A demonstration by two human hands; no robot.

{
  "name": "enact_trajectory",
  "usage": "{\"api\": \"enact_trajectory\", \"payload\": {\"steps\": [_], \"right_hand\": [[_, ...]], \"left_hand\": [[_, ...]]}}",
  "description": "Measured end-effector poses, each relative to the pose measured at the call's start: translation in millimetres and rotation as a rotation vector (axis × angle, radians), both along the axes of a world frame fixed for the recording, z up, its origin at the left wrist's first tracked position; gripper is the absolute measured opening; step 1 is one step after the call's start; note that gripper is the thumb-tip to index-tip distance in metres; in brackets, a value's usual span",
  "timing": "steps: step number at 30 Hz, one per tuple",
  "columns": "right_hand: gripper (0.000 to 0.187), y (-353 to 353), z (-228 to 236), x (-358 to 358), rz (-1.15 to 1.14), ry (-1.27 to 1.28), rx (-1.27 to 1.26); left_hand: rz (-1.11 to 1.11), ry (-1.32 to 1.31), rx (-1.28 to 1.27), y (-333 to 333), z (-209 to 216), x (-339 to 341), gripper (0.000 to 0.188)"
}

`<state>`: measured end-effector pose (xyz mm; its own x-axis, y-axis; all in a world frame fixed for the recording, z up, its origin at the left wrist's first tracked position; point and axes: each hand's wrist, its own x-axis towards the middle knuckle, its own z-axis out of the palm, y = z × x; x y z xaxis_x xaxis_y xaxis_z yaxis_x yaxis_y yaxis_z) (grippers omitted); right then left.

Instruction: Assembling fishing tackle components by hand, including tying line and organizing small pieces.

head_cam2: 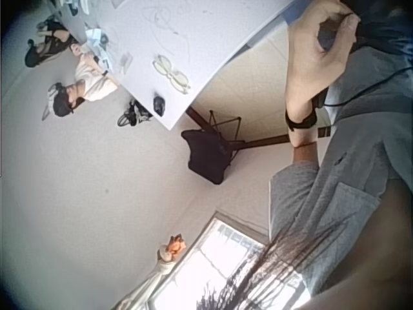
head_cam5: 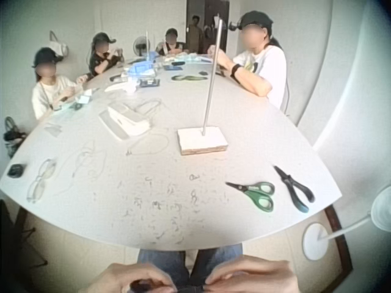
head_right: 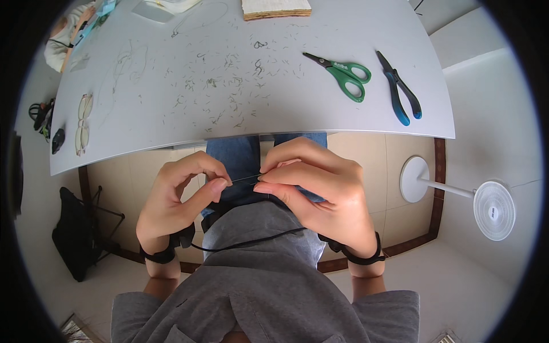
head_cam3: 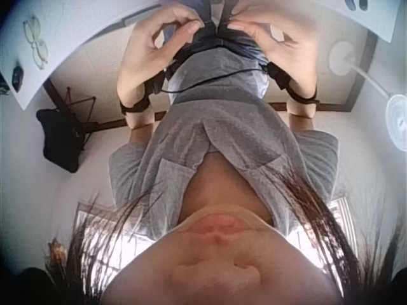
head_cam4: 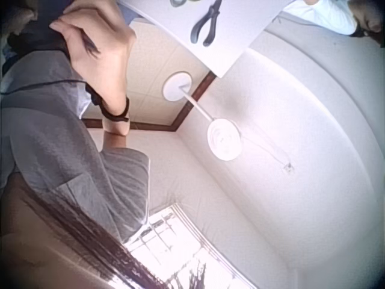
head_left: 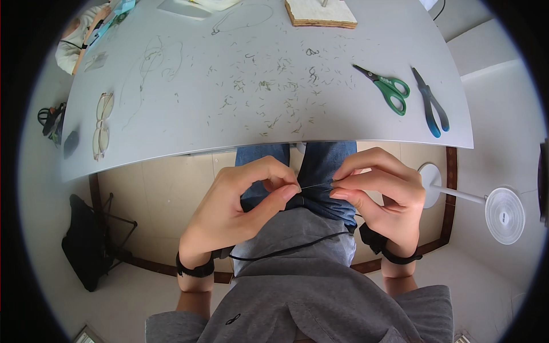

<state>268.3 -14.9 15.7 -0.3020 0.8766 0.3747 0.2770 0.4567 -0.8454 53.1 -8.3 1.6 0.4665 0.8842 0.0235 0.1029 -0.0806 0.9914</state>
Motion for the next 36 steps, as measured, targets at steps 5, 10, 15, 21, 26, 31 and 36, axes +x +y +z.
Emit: {"api": "enact_trajectory", "payload": {"steps": [5, 10, 15, 21, 26, 31, 36], "right_hand": [[0.012, 7.4, -5.5, 18.7, -0.038, 0.072, 0.063], [0.01, 10.2, -12.0, 24.6, -0.044, 0.062, 0.078], [0.01, 9.8, -21.1, 11.8, -0.049, 0.083, 0.131], [0.009, 4.7, -25.1, -7.0, -0.027, 0.093, 0.241], [0.011, 2.3, -22.4, -13.8, 0.022, 0.105, 0.28], [0.016, 5.1, -20.2, -16.3, 0.046, 0.046, 0.366], [0.017, 6.1, -17.4, -13.0, 0.072, 0.013, 0.39]], "left_hand": [[-0.334, -0.236, -0.683, 11.7, -0.7, -41.0, 0.012], [-0.555, -0.667, -0.62, 5.9, -32.8, -40.8, 0.013], [-0.867, -1.376, -0.75, -5.3, -32.7, -5.0, 0.024], [-0.709, -2.026, -0.521, 1.8, 14.0, 11.8, 0.064], [-0.062, -1.07, -0.237, 12.1, 19.8, -2.0, 0.056], [0.026, 0.004, 0.208, 0.7, 11.0, 18.9, 0.022], [0.022, 0.147, 0.131, -4.1, 14.3, 17.1, 0.006]]}}
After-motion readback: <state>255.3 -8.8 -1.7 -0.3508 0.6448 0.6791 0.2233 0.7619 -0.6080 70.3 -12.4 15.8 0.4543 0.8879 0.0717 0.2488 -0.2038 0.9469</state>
